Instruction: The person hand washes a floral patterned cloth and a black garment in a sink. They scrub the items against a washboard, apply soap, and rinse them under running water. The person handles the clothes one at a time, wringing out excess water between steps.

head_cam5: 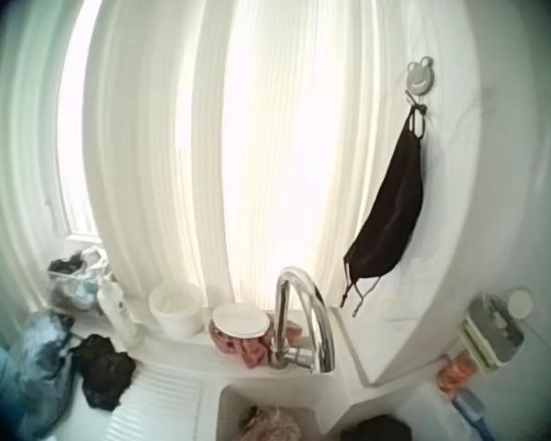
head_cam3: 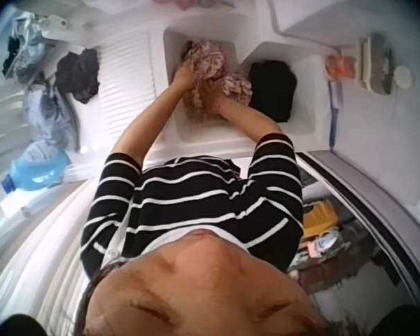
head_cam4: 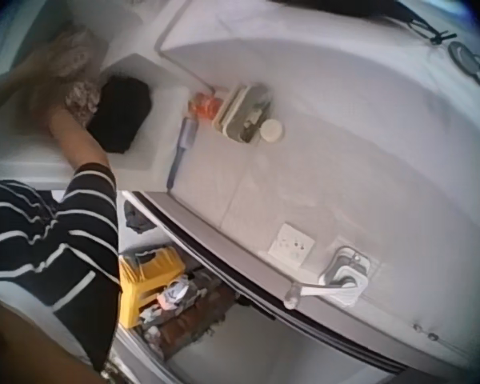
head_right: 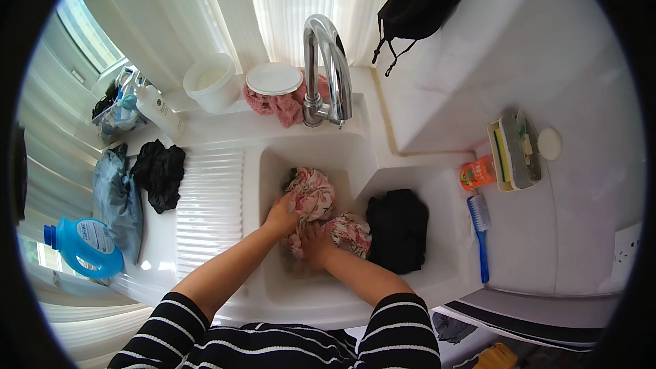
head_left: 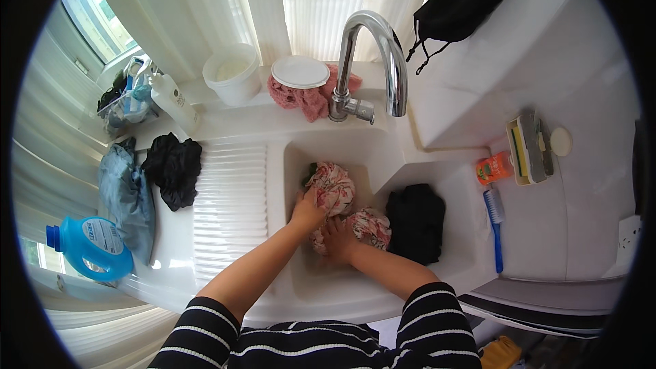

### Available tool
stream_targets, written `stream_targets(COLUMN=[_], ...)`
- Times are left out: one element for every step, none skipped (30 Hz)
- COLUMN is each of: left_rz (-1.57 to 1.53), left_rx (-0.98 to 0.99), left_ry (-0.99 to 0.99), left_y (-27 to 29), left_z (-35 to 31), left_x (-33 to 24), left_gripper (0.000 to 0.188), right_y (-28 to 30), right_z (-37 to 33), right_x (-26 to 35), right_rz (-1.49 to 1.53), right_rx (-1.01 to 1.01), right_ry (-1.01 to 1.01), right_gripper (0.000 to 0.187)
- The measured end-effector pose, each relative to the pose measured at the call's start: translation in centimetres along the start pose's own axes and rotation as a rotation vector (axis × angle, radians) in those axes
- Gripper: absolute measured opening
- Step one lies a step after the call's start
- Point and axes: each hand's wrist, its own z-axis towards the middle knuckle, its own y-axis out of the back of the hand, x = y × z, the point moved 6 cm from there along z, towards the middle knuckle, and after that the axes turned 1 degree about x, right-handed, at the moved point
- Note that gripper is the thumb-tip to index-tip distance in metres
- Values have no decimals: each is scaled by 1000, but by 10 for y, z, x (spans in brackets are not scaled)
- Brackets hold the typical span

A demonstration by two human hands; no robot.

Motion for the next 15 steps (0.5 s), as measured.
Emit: stream_targets(left_rz=[-27,-52,-81,-18,47,106,233,360,489,522,555,591,567,547,525], left_rx=[-7,-13,-24,29,83,135,202,270,338,371,404,438,451,466,486], left_ry=[-49,-100,-150,-156,-165,-174,-228,-284,-346,-363,-382,-392,-366,-341,-320], left_y=[0,-1,1,-3,-6,-11,-20,-33,-45,-47,-47,-42,-35,-28,-25], left_z=[2,5,6,7,5,3,2,3,1,-8,-19,-32,-41,-47,-50], left_x=[3,7,9,8,6,4,5,9,9,3,-4,-8,-20,-32,-38], left_gripper=[66,65,64,65,65,66,67,69,71,73,75,77,79,81,84], right_y=[-2,-1,2,4,-2,-7,-12,-13,-10,1,15,50,80,94,105], right_z=[3,2,-3,-6,-7,-11,-16,-20,-27,-36,-49,-73,-95,-109,-124], right_x=[6,-3,-19,-33,-39,-43,-49,-51,-55,-55,-59,-52,-52,-55,-59], right_rz=[-21,2,20,38,69,94,120,270,419,570,619,671,715,786,941], right_rx=[-8,-91,-173,-256,-231,-206,-180,-206,-234,-264,-351,-436,-519,-575,-529], right_ry=[96,73,54,25,-43,-111,-181,-126,-76,-21,15,59,108,169,157], right_gripper=[102,101,99,98,93,88,83,76,69,62,57,52,48,40,39])
